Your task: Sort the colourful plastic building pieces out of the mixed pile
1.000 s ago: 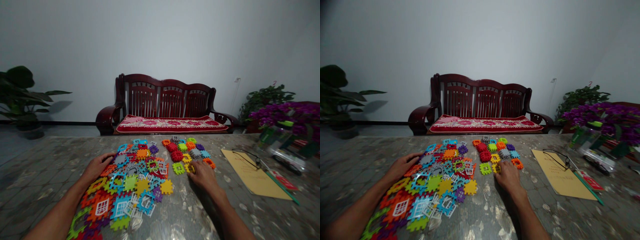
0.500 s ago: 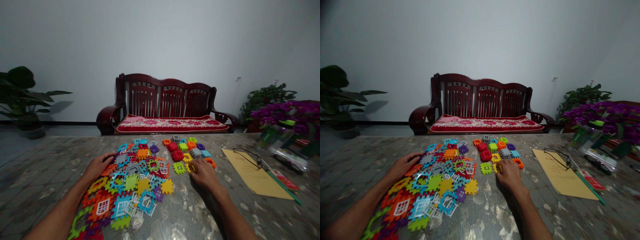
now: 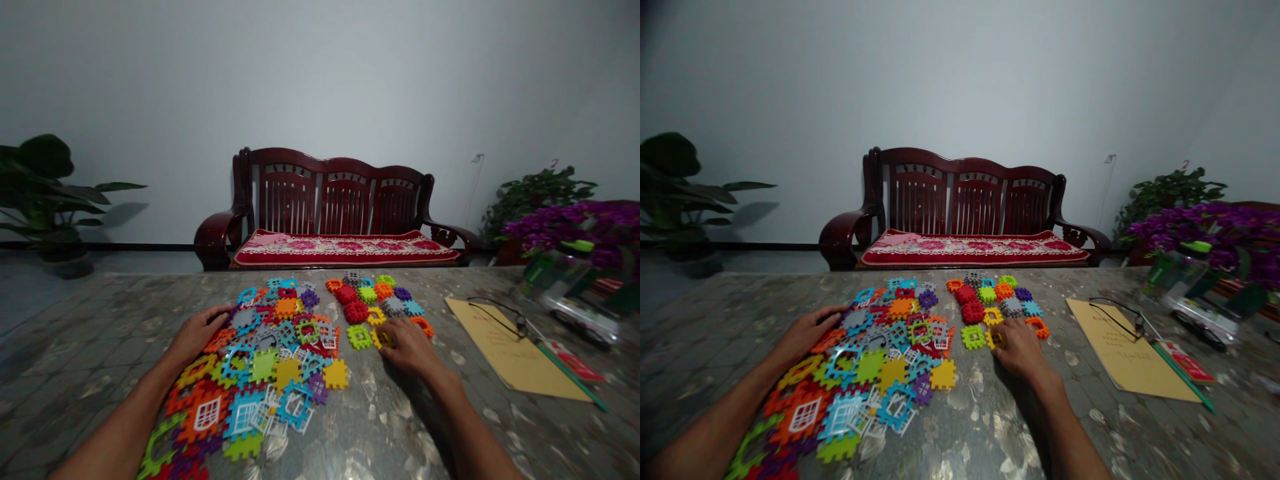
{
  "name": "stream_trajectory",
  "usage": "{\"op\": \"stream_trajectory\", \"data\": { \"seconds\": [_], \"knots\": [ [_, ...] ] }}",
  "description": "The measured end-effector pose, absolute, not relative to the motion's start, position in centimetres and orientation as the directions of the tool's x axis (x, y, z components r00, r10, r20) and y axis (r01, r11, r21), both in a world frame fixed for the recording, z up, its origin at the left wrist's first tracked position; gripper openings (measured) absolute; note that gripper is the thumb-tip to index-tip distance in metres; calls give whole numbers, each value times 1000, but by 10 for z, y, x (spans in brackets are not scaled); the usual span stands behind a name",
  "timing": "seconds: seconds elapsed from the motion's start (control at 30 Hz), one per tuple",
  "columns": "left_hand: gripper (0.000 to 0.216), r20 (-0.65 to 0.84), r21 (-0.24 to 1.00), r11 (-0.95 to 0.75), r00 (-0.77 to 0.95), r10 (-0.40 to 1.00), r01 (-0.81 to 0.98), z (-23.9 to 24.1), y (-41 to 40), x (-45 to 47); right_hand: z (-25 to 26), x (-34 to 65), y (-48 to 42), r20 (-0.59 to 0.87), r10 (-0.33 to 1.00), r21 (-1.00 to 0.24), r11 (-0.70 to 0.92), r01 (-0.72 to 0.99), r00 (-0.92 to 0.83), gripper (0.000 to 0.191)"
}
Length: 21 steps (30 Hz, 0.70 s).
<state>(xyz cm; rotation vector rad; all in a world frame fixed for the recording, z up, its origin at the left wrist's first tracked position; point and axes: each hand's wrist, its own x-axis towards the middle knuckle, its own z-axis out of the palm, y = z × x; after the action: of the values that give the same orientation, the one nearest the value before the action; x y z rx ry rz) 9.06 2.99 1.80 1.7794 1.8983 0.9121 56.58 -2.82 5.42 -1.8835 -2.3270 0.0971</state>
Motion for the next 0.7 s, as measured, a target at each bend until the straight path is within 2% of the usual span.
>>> {"op": "stream_trajectory", "data": {
  "seconds": [0.23, 0.7],
  "knots": [
    [46, 163, 678, -15, -130, 978, 735, 21, 28, 92, 54, 568, -26, 45, 977, -128, 213, 969, -209, 46],
    [48, 145, 694, -13, -122, 982, 720, 22, 27, 93, 50, 570, -24, 33, 968, -157, 250, 955, -248, 42]
  ]
}}
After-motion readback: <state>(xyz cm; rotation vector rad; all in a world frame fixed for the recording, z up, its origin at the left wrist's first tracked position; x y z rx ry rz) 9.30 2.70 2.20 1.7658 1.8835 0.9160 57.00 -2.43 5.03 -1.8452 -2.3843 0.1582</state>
